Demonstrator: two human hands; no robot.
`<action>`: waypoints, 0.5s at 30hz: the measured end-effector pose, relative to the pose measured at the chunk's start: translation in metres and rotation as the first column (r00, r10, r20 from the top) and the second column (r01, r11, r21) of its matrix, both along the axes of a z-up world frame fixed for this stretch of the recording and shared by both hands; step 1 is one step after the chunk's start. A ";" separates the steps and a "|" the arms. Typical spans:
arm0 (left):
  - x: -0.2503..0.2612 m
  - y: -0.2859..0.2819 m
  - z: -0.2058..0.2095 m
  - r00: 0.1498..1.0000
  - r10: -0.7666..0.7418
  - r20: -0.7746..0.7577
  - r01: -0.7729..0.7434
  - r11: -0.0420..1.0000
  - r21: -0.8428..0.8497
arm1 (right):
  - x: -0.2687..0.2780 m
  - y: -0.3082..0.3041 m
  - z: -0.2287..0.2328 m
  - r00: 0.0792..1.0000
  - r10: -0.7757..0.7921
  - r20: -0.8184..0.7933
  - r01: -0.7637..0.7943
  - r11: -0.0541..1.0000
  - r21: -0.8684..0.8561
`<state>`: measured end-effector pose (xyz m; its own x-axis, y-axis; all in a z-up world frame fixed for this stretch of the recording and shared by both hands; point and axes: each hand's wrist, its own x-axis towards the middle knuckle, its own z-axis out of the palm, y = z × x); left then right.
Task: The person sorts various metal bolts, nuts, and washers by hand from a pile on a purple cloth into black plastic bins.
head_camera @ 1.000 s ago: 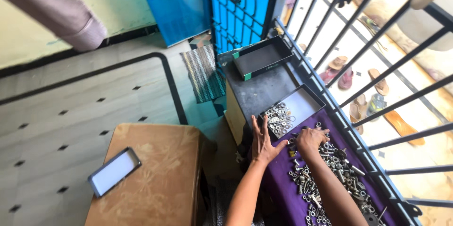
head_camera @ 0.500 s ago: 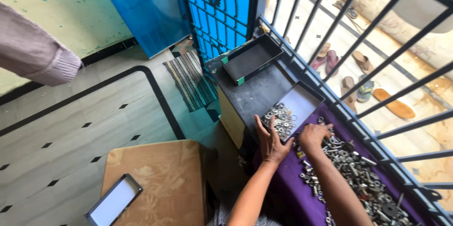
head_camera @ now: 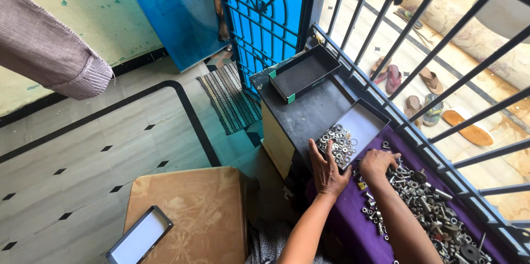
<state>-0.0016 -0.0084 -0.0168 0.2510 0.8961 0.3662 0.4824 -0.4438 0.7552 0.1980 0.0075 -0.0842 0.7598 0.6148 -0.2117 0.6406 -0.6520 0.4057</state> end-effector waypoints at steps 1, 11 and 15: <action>0.000 0.000 0.000 1.000 0.000 -0.003 0.000 1.000 0.002 | 0.000 -0.002 0.001 1.000 0.015 -0.014 -0.015 1.000 0.003; 0.001 0.000 0.009 1.000 0.008 -0.010 -0.008 0.997 -0.083 | -0.002 -0.035 0.017 0.971 0.235 0.047 -0.239 0.964 0.119; 0.004 -0.001 0.006 0.999 0.031 -0.011 -0.032 0.999 -0.029 | 0.001 -0.044 0.011 0.941 0.306 0.142 -0.324 0.938 0.124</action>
